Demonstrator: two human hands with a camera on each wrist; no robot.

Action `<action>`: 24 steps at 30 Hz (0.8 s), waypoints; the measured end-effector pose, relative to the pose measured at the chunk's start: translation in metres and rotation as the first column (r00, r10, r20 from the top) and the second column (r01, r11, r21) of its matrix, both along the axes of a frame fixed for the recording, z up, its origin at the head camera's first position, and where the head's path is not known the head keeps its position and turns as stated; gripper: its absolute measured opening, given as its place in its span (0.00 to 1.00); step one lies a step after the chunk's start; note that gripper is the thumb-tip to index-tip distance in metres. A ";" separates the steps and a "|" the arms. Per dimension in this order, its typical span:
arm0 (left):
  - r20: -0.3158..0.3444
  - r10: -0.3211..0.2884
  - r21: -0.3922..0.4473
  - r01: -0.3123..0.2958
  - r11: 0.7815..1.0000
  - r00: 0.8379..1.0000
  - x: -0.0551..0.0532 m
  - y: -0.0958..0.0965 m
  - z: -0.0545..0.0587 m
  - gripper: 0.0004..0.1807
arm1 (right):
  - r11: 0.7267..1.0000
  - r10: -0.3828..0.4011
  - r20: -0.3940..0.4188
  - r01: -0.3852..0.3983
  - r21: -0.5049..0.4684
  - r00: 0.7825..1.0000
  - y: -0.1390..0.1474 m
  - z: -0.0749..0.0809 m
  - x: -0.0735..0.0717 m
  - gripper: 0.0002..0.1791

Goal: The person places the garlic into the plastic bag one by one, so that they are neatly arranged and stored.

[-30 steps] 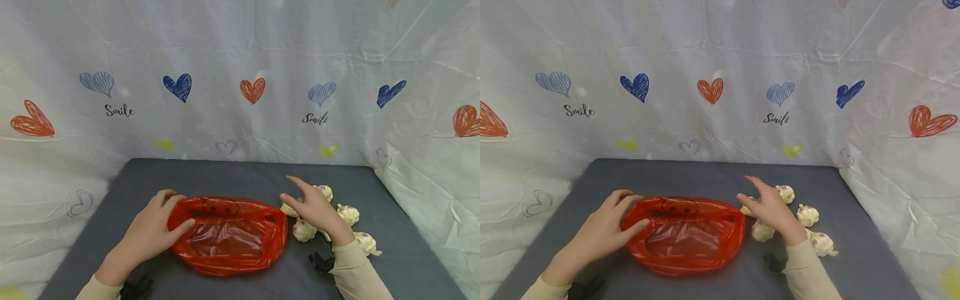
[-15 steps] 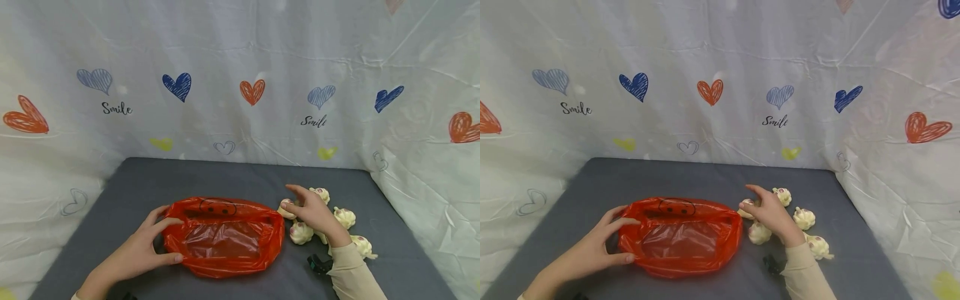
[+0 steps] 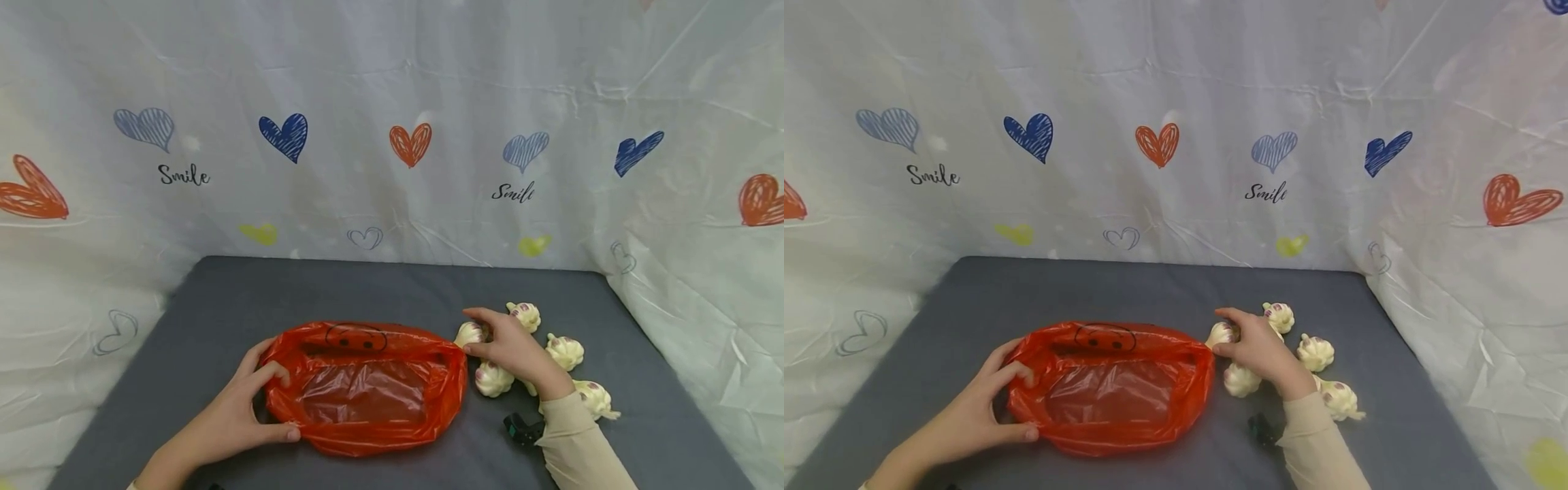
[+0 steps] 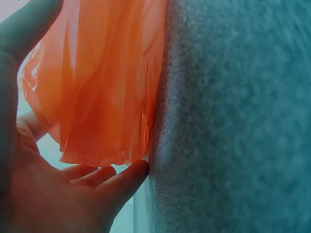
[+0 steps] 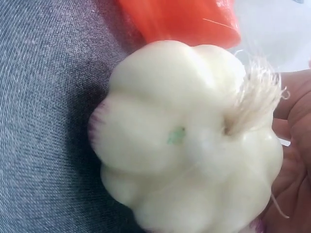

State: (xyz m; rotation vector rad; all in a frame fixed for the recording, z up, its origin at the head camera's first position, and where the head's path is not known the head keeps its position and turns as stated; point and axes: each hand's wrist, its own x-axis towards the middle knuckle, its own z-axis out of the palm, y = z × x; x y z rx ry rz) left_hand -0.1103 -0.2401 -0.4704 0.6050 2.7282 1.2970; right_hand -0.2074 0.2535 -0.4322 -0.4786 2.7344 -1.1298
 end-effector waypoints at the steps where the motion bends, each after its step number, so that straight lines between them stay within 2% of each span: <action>1: -0.004 -0.003 0.003 0.003 1.000 1.000 0.000 0.000 -0.001 0.28 | 1.000 -0.004 -0.001 0.004 0.007 1.000 0.000 0.000 -0.001 0.36; 9: 0.001 -0.018 0.013 0.018 1.000 1.000 0.000 -0.003 -0.006 0.31 | 0.999 -0.005 -0.019 0.006 0.041 1.000 -0.002 0.001 -0.002 0.30; 16: -0.038 -0.026 0.027 0.027 0.999 0.999 0.001 -0.005 -0.011 0.32 | 1.000 -0.012 0.021 0.012 0.028 1.000 -0.005 0.002 -0.004 0.29; 24: -0.051 -0.036 0.031 0.038 0.999 0.998 -0.001 -0.006 -0.012 0.33 | 1.000 -0.024 0.034 0.023 0.012 0.999 -0.006 0.003 -0.001 0.29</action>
